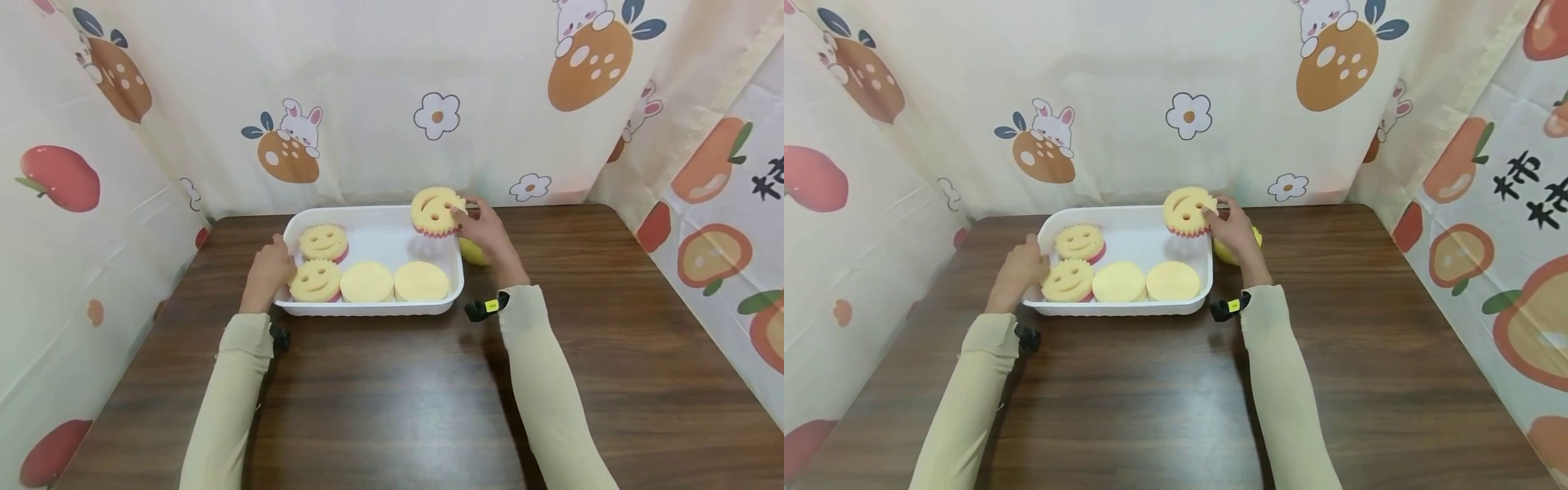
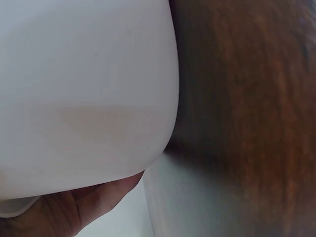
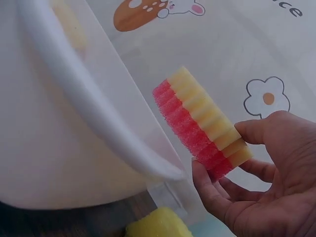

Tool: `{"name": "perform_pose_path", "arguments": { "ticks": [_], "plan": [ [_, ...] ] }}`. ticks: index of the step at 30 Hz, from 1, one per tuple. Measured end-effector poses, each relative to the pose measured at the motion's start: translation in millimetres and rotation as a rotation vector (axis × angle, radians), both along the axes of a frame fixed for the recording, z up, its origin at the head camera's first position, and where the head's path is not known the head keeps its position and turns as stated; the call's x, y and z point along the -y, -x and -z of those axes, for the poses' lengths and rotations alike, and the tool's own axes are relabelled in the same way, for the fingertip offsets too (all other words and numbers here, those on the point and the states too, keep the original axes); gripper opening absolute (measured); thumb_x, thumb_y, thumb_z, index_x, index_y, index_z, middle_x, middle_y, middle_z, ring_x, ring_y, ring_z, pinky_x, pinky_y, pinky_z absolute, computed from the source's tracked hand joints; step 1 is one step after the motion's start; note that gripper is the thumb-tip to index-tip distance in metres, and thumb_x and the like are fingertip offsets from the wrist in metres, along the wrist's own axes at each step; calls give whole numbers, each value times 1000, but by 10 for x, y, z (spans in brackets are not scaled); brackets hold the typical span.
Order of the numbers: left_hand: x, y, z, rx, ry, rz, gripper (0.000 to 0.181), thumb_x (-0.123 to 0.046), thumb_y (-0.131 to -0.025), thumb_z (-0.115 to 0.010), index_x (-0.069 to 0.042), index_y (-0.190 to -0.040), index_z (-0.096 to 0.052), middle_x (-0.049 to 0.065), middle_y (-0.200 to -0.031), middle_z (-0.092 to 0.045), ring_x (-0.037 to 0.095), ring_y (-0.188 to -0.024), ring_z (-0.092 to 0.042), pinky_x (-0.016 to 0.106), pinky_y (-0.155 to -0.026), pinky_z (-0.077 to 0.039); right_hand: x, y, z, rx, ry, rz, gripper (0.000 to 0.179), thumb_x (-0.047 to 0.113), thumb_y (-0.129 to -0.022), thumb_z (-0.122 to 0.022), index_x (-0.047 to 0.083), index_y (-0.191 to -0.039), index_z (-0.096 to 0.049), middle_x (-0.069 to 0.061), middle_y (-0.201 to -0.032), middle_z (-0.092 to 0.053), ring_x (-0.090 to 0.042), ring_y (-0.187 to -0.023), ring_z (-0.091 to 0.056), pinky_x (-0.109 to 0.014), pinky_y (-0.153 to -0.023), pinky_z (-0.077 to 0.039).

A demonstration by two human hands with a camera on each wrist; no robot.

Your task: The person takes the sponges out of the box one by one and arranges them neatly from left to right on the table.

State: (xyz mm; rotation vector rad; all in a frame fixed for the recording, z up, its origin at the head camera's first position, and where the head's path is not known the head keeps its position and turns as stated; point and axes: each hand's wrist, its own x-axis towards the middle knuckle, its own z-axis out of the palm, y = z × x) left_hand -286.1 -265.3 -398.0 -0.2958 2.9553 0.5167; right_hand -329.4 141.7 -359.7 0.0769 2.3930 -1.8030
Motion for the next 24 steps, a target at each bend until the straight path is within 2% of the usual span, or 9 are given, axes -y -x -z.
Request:
{"name": "perform_pose_path", "arguments": {
  "ticks": [8, 17, 24],
  "plan": [
    [3, 14, -17, -52, 31, 17, 59, -17, -99, -41, 14, -146, -21, 40, -120, -55, 52, -109, -59, 60, -90, -51, -171, -5, 36, -47, 117, 43, 59, 33, -100, -57, 11, -150, -34, -20, -149, -37, -28, -122, -55, -40, -104, -51],
    [-13, 19, -42, -27, 30, 26, 62, -18, -99, -40, 14, -148, -18, 39, -122, -55, 49, -109, -59, 59, -89, -51, -378, -53, 96, -55, 122, 114, 60, 35, -101, -54, 9, -150, -32, -18, -154, -30, -26, -125, -54, -33, -102, -52],
    [23, 15, 17, -43, 35, 32, 63, -19, -101, -36, 15, -149, -14, 42, -123, -53, 54, -113, -57, 62, -92, -49, -517, -73, 171, -74, 139, 190, 59, 36, -100, -54, 8, -148, -33, -15, -151, -30, -19, -114, -56, -26, -98, -54]
  ]
}}
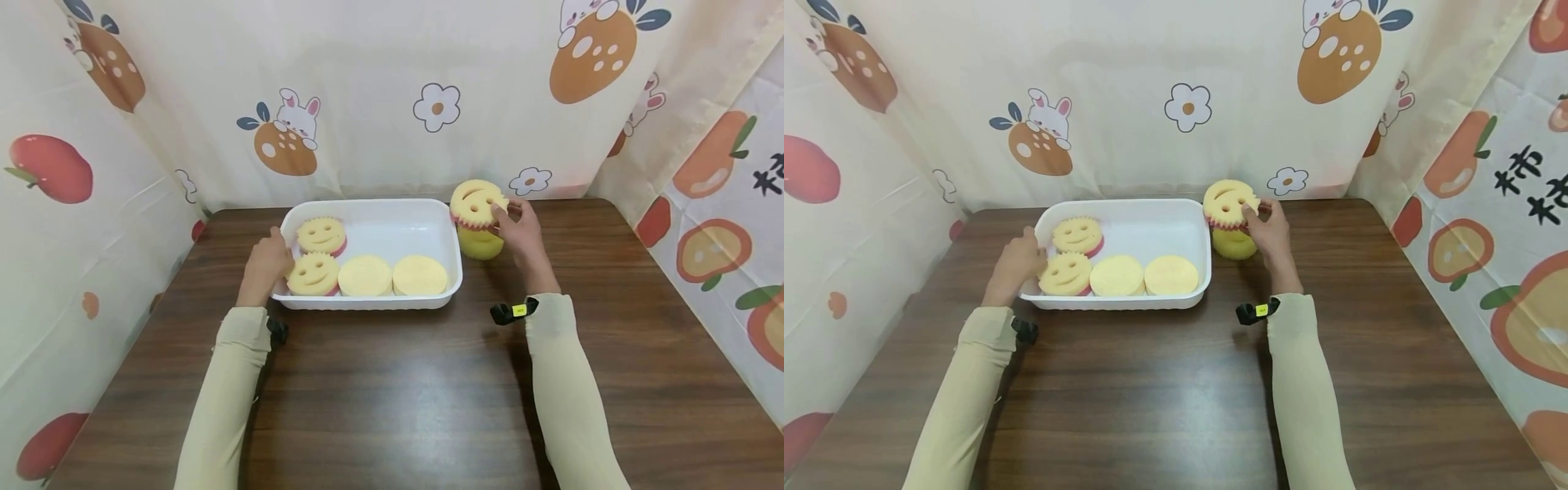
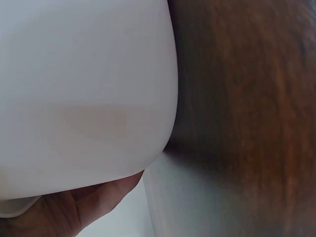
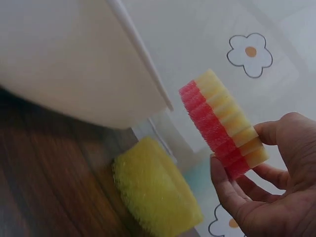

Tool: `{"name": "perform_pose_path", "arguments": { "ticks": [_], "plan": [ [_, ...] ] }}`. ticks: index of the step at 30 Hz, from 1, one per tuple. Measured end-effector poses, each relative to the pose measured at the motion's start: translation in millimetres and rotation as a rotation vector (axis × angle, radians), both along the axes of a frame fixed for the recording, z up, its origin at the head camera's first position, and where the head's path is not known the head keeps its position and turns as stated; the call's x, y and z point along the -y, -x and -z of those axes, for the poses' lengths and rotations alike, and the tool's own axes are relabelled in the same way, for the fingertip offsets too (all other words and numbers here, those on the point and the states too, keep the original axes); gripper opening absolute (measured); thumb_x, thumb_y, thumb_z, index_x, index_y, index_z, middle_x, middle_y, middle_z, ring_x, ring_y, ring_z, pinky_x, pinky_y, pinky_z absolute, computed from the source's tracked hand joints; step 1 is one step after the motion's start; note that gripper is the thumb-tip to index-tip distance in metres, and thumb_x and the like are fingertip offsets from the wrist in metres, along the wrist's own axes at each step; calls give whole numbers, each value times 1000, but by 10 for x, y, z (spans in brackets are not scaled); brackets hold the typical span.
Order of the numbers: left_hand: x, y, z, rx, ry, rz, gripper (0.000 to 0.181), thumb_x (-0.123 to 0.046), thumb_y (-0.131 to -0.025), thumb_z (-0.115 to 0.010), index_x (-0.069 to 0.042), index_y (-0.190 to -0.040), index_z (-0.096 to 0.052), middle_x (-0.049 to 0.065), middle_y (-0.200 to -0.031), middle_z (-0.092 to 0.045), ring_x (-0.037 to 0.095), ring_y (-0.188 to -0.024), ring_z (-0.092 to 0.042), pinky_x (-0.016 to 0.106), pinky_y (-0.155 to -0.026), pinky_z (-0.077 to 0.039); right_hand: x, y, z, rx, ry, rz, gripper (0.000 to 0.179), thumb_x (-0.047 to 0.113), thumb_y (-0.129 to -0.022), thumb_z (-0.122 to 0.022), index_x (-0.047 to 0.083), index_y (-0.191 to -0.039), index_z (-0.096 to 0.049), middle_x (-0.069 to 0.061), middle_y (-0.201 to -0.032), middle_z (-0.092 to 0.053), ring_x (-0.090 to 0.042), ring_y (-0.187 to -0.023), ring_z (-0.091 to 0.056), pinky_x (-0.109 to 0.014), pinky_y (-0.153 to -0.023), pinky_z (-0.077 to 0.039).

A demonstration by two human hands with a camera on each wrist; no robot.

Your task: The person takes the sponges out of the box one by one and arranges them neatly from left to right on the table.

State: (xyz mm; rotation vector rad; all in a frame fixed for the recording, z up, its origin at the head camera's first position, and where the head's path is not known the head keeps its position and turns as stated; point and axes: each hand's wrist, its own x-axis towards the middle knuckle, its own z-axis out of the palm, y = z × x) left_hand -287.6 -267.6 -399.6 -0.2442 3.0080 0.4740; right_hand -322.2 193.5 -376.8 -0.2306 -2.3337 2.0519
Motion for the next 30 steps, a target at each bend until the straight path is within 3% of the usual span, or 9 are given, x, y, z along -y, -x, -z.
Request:
{"name": "perform_pose_path", "arguments": {
  "ticks": [10, 18, 30],
  "plan": [
    [1, -4, -14, 39, -13, -8, 68, -20, -102, -35, 14, -152, -5, 43, -130, -49, 53, -119, -55, 61, -95, -49, -160, -49, 11, -11, 2, 60, 60, 38, -99, -55, 8, -146, -32, -13, -147, -30, -11, -106, -54, -34, -105, -50],
    [-4, -9, -7, 30, -14, 0, 67, -20, -102, -35, 15, -152, -7, 42, -128, -51, 52, -116, -56, 61, -94, -49, -294, -87, 23, -34, -8, 88, 59, 35, -99, -55, 16, -149, -31, -10, -142, -32, -9, -107, -49, -12, -76, -52],
    [9, 34, -12, 77, -23, -15, 68, -19, -102, -35, 13, -153, -4, 42, -133, -47, 50, -117, -55, 61, -96, -48, -536, -136, 51, -27, -13, 197, 45, 34, -99, -56, 27, -141, -43, -8, -138, -35, -9, -107, -48, -11, -72, -53]
  ]
}}
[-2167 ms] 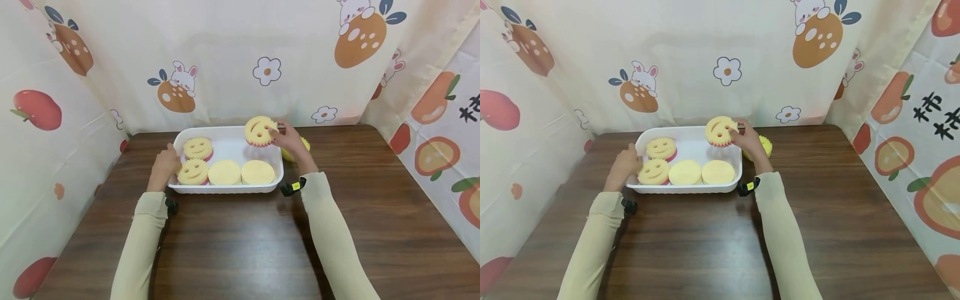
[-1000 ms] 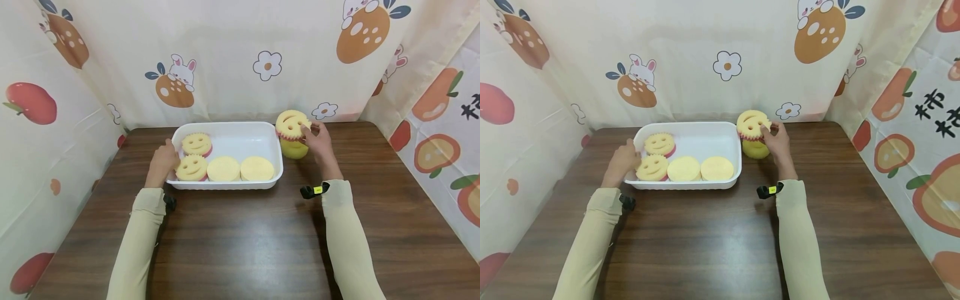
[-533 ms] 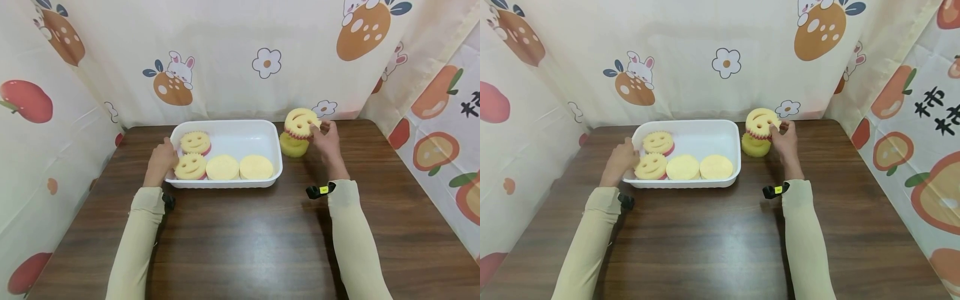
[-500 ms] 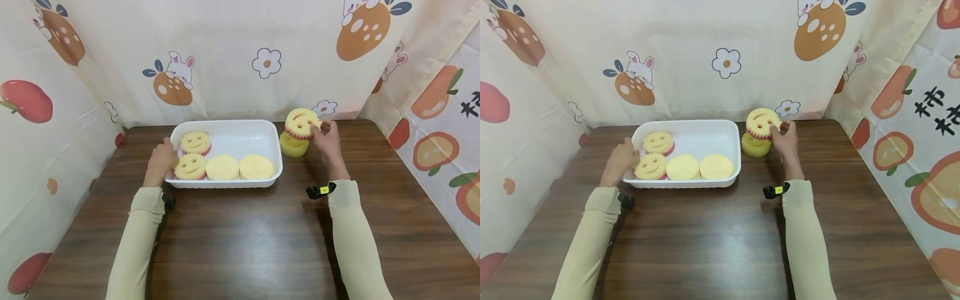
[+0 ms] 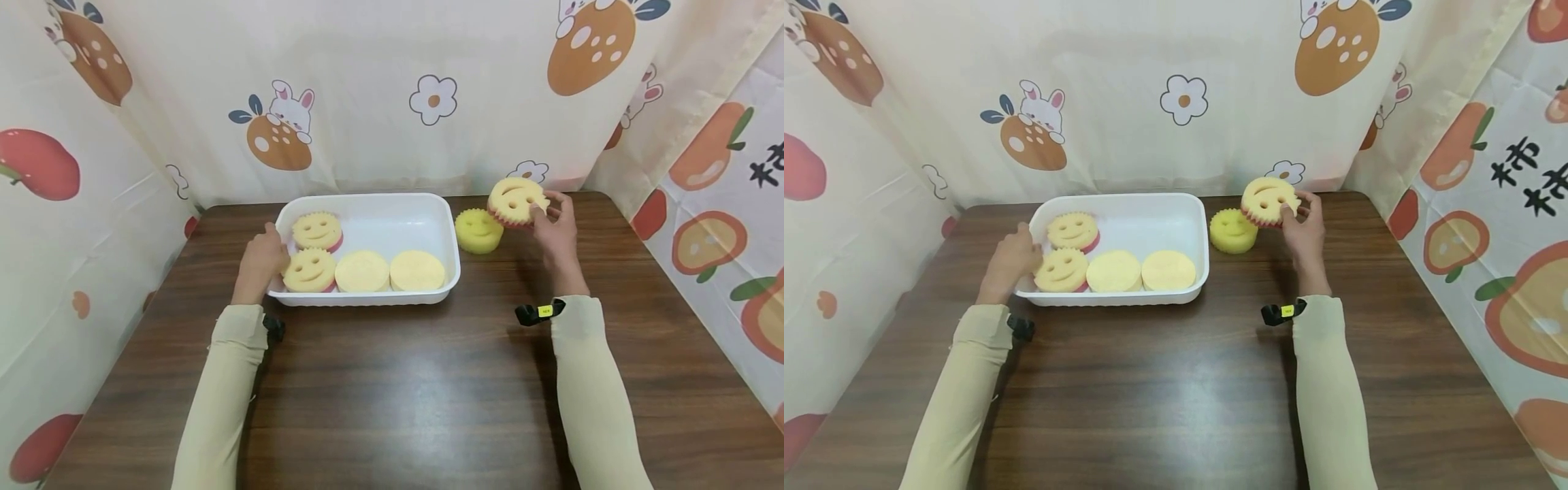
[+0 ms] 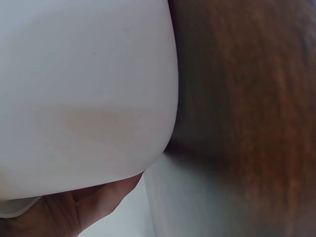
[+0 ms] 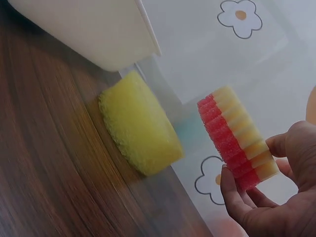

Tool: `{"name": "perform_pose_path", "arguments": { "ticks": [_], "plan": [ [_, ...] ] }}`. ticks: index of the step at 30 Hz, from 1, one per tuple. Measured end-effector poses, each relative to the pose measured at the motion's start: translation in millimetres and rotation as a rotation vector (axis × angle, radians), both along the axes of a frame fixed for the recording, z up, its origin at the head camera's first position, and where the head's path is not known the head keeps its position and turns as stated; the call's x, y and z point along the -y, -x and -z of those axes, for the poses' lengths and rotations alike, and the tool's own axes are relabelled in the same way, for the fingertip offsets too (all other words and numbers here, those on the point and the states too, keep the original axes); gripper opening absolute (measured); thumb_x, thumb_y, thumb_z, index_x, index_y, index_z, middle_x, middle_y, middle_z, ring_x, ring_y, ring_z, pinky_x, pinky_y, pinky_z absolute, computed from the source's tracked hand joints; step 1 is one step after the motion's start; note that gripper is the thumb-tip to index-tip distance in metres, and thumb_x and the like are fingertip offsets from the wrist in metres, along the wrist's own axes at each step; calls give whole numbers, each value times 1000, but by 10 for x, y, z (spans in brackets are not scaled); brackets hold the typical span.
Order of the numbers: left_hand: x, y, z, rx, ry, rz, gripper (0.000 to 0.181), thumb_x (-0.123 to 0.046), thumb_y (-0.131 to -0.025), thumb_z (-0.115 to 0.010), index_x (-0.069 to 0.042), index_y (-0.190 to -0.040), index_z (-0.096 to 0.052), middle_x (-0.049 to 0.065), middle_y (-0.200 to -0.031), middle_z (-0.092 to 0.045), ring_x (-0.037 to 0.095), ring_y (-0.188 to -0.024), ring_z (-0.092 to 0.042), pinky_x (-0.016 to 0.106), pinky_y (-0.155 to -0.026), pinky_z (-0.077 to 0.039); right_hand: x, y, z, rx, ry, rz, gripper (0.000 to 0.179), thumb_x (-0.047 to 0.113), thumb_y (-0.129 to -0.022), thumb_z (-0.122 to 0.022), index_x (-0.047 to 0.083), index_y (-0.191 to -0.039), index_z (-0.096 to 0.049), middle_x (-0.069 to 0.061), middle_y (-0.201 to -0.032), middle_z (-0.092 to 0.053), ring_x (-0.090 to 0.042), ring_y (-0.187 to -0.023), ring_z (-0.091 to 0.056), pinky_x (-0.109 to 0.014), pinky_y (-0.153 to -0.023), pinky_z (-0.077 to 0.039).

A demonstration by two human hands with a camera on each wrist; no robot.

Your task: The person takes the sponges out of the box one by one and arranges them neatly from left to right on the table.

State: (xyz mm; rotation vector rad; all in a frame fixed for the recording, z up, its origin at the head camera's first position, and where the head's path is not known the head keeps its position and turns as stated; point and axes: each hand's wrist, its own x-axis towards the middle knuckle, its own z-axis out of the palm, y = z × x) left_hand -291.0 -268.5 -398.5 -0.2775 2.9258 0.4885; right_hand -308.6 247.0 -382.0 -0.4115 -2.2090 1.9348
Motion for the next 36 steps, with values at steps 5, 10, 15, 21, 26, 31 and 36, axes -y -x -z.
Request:
{"name": "perform_pose_path", "arguments": {
  "ticks": [5, 10, 15, 21, 26, 31, 36],
  "plan": [
    [-13, -12, -21, 7, -4, -4, 68, -19, -102, -35, 13, -153, -3, 42, -134, -47, 50, -118, -55, 60, -97, -48, -90, -27, 19, 30, -67, 22, 46, 39, -99, -54, 30, -142, -41, -8, -141, -36, -8, -107, -49, -12, -76, -51],
    [-18, -23, -37, 5, -4, -3, 68, -20, -103, -35, 13, -153, -3, 42, -133, -47, 49, -117, -55, 60, -97, -48, -169, -41, 62, 76, -140, 49, 49, 45, -99, -51, 31, -144, -38, -11, -147, -36, -10, -113, -48, -18, -82, -47],
    [-14, -33, -42, 2, -2, -5, 66, -19, -103, -36, 14, -152, -6, 41, -128, -50, 46, -109, -58, 59, -92, -50, -228, -43, 89, 99, -172, 43, 54, 48, -99, -49, 29, -147, -34, -14, -153, -34, -18, -124, -46, -23, -87, -45],
    [-19, -31, -45, 2, -8, 4, 66, -18, -102, -36, 14, -152, -7, 41, -126, -51, 45, -106, -58, 57, -90, -51, -295, -51, 128, 131, -167, 47, 53, 46, -99, -49, 27, -146, -33, -13, -151, -33, -16, -120, -47, -17, -83, -47],
    [-20, -22, -60, -8, 4, 7, 67, -19, -102, -36, 14, -152, -6, 41, -128, -50, 47, -110, -58, 59, -92, -50, -325, -43, 176, 133, -157, 43, 55, 43, -99, -49, 22, -147, -32, -15, -150, -33, -12, -112, -49, -11, -76, -50],
    [-26, -24, -66, -18, 13, 21, 67, -18, -101, -36, 15, -151, -7, 41, -124, -53, 44, -104, -59, 58, -89, -51, -345, -23, 246, 144, -171, 34, 58, 39, -100, -48, 16, -149, -29, -18, -150, -32, -10, -103, -51, -13, -77, -54],
    [-25, -33, -39, -10, 2, 15, 67, -19, -101, -36, 15, -151, -7, 40, -122, -53, 43, -102, -58, 58, -89, -51, -342, -17, 309, 162, -211, 19, 59, 38, -101, -46, 13, -151, -27, -21, -150, -31, -15, -108, -50, -8, -69, -51]
  ]
}}
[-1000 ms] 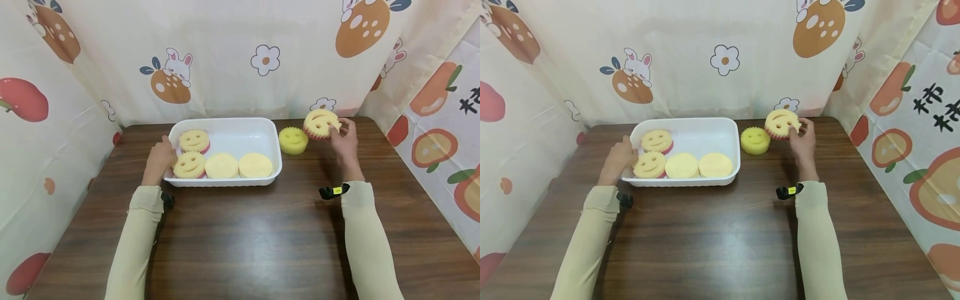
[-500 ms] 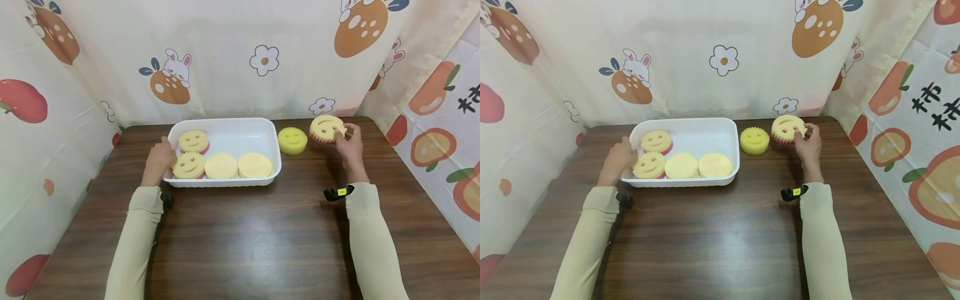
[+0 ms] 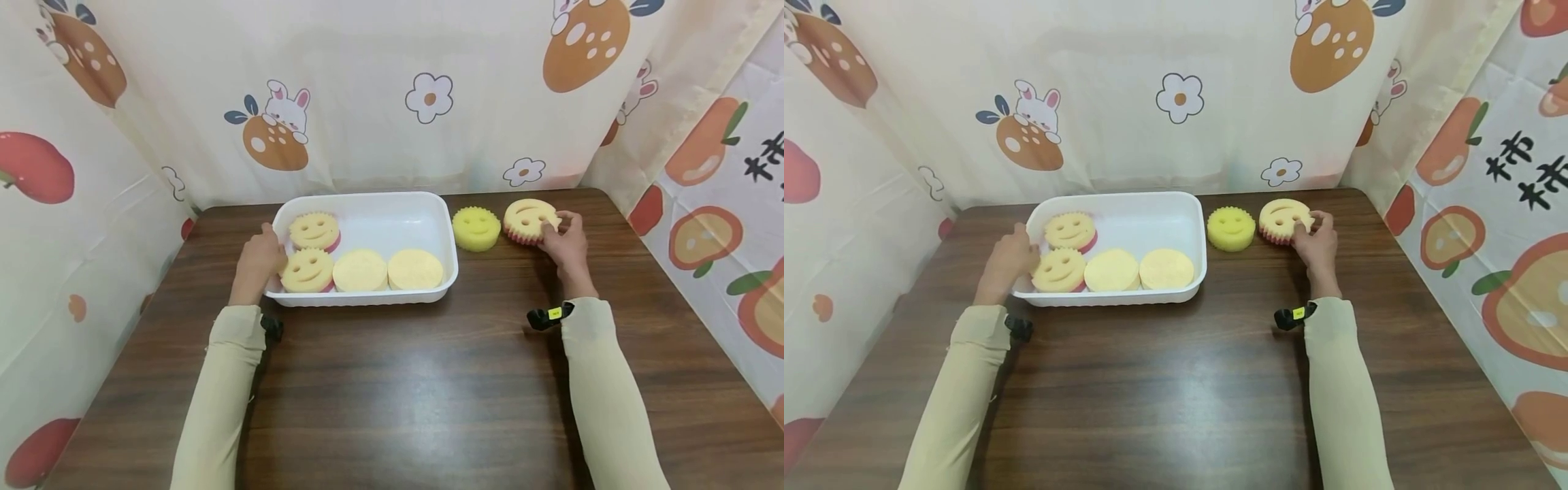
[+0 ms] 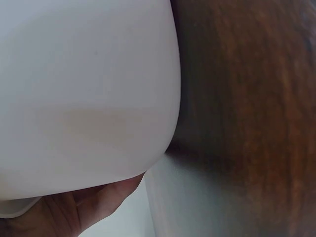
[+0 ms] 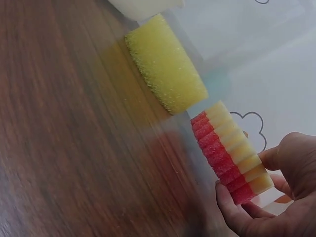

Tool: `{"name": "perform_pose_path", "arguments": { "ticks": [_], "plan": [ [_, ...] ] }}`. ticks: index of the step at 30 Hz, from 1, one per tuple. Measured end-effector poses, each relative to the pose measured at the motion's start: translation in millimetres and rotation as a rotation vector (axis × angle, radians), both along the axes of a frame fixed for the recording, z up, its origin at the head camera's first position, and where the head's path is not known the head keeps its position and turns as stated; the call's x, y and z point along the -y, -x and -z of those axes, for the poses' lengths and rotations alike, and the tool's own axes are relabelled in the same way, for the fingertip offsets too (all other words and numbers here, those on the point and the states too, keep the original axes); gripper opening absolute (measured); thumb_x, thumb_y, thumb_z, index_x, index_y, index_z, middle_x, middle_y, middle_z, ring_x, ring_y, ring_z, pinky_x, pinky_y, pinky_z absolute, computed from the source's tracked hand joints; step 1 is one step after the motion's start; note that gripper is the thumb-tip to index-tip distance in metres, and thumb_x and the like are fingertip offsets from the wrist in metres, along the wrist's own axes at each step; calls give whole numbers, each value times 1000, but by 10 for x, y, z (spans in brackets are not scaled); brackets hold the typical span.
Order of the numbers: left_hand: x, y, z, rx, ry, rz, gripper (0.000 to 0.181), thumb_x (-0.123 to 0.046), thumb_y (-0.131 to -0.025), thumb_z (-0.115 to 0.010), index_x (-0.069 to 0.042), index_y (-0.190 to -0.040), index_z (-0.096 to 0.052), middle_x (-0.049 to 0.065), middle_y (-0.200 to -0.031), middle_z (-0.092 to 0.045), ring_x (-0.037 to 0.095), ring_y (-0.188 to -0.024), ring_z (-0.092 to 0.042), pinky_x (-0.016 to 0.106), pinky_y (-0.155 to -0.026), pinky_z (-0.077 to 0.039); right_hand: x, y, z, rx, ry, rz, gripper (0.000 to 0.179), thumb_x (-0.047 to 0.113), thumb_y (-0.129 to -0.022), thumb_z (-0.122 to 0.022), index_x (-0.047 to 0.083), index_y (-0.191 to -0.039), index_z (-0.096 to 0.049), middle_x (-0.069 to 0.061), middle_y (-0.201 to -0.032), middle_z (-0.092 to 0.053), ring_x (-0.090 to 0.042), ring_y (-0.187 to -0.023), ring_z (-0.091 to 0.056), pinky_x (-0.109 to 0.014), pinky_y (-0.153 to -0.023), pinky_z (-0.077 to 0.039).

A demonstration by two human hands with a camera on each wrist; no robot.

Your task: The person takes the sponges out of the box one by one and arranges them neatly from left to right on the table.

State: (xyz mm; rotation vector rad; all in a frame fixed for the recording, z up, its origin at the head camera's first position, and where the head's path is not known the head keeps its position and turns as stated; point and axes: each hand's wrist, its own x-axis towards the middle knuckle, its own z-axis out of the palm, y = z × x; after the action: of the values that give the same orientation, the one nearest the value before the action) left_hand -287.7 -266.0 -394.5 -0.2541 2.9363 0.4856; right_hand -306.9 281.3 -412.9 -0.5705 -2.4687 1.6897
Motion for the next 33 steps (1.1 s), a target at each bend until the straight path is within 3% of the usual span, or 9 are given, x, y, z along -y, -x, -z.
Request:
{"name": "perform_pose_path", "arguments": {
  "ticks": [13, 17, 21, 25, 33],
  "plan": [
    [4, 18, 30, -23, 7, -8, 66, -18, -100, -37, 15, -151, -9, 42, -124, -52, 49, -109, -58, 60, -91, -50, -4, -19, 21, 57, -105, -50, 66, 43, -101, -43, 8, -153, -23, -26, -152, -26, -28, -120, -48, -6, -65, -47],
    [-3, 10, 23, -28, 16, -4, 66, -18, -100, -36, 16, -150, -10, 42, -123, -52, 49, -109, -59, 60, -92, -50, 8, -34, 8, 82, -181, -52, 67, 45, -100, -40, 7, -152, -23, -29, -149, -25, -37, -125, -41, -25, -87, -48],
    [-13, -2, 13, -21, 12, -11, 64, -18, -101, -37, 16, -149, -13, 40, -120, -54, 44, -100, -59, 58, -88, -52, 24, -34, 0, 93, -237, -37, 66, 44, -99, -39, 7, -151, -24, -32, -147, -26, -41, -126, -35, -49, -103, -37],
    [-17, -6, 0, -11, 2, -16, 63, -18, -101, -38, 15, -149, -14, 38, -118, -55, 40, -95, -58, 57, -86, -52, 38, -32, -13, 96, -270, -30, 63, 43, -99, -38, 6, -149, -25, -34, -146, -26, -43, -125, -36, -52, -106, -34],
    [-24, -8, -13, 36, -16, -36, 65, -19, -103, -38, 13, -151, -9, 38, -124, -52, 39, -97, -57, 52, -84, -53, 45, -65, -18, 118, -301, -53, 64, 41, -99, -39, 1, -147, -25, -36, -143, -26, -43, -115, -38, -51, -99, -37]
  ]
}}
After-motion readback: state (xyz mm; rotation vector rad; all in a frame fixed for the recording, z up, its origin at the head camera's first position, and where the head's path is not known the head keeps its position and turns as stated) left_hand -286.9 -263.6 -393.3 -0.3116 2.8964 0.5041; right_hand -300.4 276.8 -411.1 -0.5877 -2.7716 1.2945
